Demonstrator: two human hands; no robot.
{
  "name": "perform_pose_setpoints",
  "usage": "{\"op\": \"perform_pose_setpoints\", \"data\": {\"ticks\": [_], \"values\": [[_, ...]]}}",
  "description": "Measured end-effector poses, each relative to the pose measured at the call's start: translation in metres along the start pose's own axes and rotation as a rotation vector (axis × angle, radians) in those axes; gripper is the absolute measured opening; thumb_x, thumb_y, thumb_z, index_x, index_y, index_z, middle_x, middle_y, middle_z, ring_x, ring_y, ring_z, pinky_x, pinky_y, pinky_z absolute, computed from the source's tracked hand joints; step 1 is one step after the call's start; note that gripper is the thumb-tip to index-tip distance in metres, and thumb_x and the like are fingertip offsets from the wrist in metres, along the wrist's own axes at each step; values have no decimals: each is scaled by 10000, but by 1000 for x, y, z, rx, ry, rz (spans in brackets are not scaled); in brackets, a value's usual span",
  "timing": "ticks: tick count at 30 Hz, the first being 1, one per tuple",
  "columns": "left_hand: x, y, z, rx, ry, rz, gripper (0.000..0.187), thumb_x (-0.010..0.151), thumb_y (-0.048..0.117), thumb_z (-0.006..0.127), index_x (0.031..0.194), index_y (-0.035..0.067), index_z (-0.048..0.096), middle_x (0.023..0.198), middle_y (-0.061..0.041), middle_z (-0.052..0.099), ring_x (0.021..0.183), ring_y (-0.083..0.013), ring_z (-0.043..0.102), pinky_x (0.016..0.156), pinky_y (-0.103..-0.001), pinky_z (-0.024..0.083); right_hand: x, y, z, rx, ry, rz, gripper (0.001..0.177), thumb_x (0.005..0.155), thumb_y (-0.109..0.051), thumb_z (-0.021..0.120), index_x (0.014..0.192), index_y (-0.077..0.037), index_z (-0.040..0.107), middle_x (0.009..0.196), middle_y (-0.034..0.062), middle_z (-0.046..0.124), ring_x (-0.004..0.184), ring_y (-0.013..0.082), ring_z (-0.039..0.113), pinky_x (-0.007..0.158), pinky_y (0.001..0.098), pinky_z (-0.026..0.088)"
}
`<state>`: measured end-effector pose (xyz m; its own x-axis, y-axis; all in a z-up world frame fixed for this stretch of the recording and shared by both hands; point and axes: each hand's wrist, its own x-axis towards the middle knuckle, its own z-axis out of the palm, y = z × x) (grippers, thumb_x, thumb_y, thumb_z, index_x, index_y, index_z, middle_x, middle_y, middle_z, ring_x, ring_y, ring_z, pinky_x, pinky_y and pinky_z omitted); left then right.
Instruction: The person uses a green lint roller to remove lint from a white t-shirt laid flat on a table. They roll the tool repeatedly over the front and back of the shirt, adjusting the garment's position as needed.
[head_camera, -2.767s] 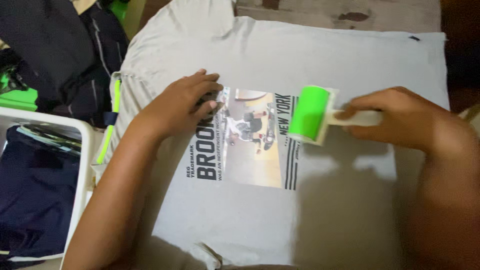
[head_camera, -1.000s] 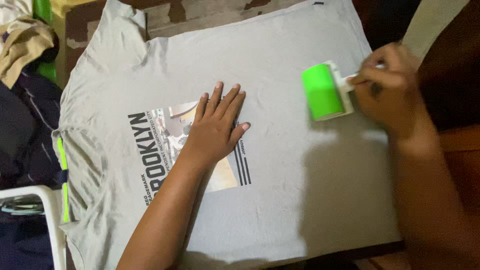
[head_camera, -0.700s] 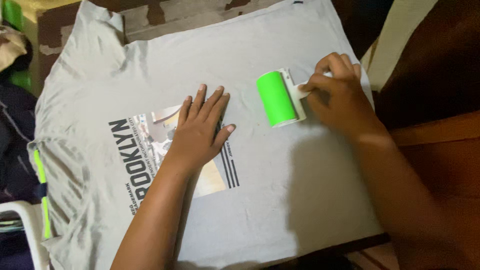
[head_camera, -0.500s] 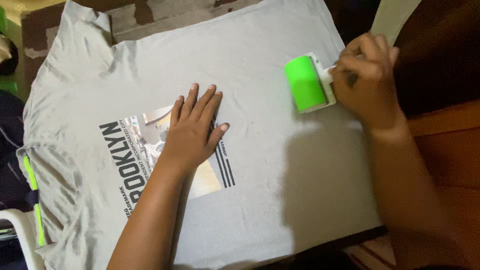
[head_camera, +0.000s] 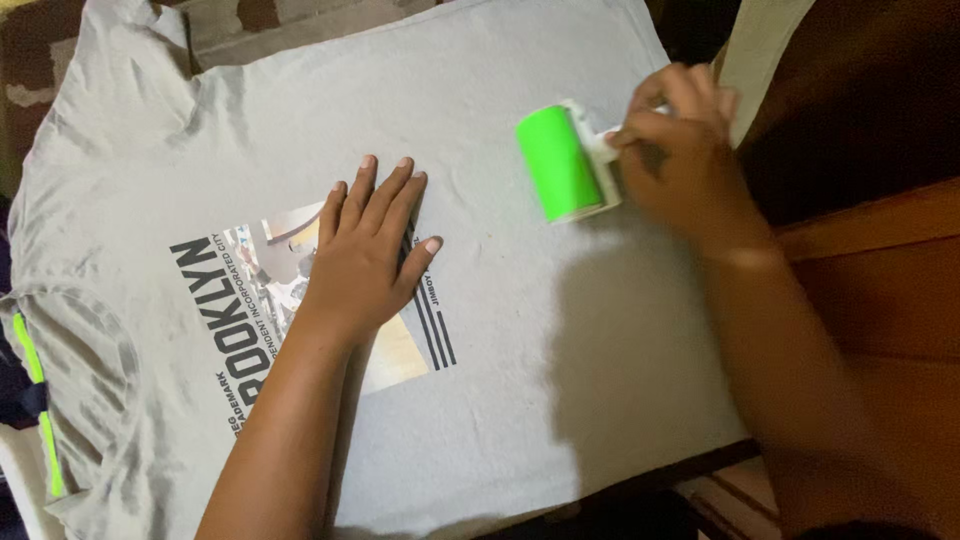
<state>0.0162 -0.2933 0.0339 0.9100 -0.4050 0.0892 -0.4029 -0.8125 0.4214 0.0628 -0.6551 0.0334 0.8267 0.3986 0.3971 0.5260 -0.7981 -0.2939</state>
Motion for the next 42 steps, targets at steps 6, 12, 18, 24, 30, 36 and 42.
{"op": "perform_pose_setpoints", "data": {"ticks": [6, 12, 18, 24, 30, 36, 42], "values": [[1, 1, 1, 30, -2, -10, 594, 1027, 416, 550, 1524, 100, 474, 1616, -102, 407, 1545, -354, 233, 1232, -564, 161, -14, 44, -23, -235, 125, -64, 141, 866, 28, 623, 830, -81, 705, 1020, 37, 606, 1026, 198, 505, 998, 390, 299], [1, 1, 0, 31, -4, -5, 601, 1023, 408, 540, 1537, 104, 470, 1628, -97, 409, 1554, -350, 239, 1244, -562, 165, -3, 16, -22, -155, 97, -96, 115, 931, -8, 712, 852, -90, 702, 1064, 40, 652, 1073, 225, 525, 992, 407, 309], [1, 1, 0, 34, -7, -8, 607, 1018, 423, 545, 1527, 102, 468, 1621, -110, 404, 1546, -349, 240, 1235, -566, 161, 7, -15, -18, -111, 6, -129, 56, 891, -74, 759, 919, -103, 720, 1032, 22, 656, 1075, 237, 551, 990, 441, 332], [1, 0, 0, 22, -9, -10, 606, 1027, 427, 530, 1534, 101, 468, 1631, -107, 404, 1556, -354, 239, 1241, -568, 161, -4, 8, -12, -437, 68, 0, 82, 949, -139, 689, 931, -67, 724, 941, 70, 552, 989, 228, 523, 889, 419, 381], [3, 1, 2, 50, -22, -12, 598, 1027, 436, 543, 1522, 110, 465, 1610, -118, 395, 1533, -353, 227, 1220, -570, 147, -10, 14, -10, -371, 112, 66, 160, 990, -186, 677, 885, -73, 722, 878, 68, 578, 906, 245, 568, 803, 422, 401], [-1, 2, -1, 5, -6, -12, 616, 1010, 382, 568, 1548, 107, 446, 1632, -90, 403, 1554, -346, 241, 1245, -556, 165, 4, -48, -2, -206, -98, 19, 268, 987, -323, 761, 849, -98, 717, 783, 64, 610, 729, 231, 552, 715, 459, 421], [0, -1, 0, 6, 3, 11, 626, 1006, 384, 575, 1547, 99, 441, 1632, -99, 399, 1547, -357, 244, 1238, -562, 166, 12, -73, 2, -171, -277, -45, 326, 931, -397, 765, 806, -104, 694, 780, 71, 609, 763, 234, 559, 693, 442, 410]]}}
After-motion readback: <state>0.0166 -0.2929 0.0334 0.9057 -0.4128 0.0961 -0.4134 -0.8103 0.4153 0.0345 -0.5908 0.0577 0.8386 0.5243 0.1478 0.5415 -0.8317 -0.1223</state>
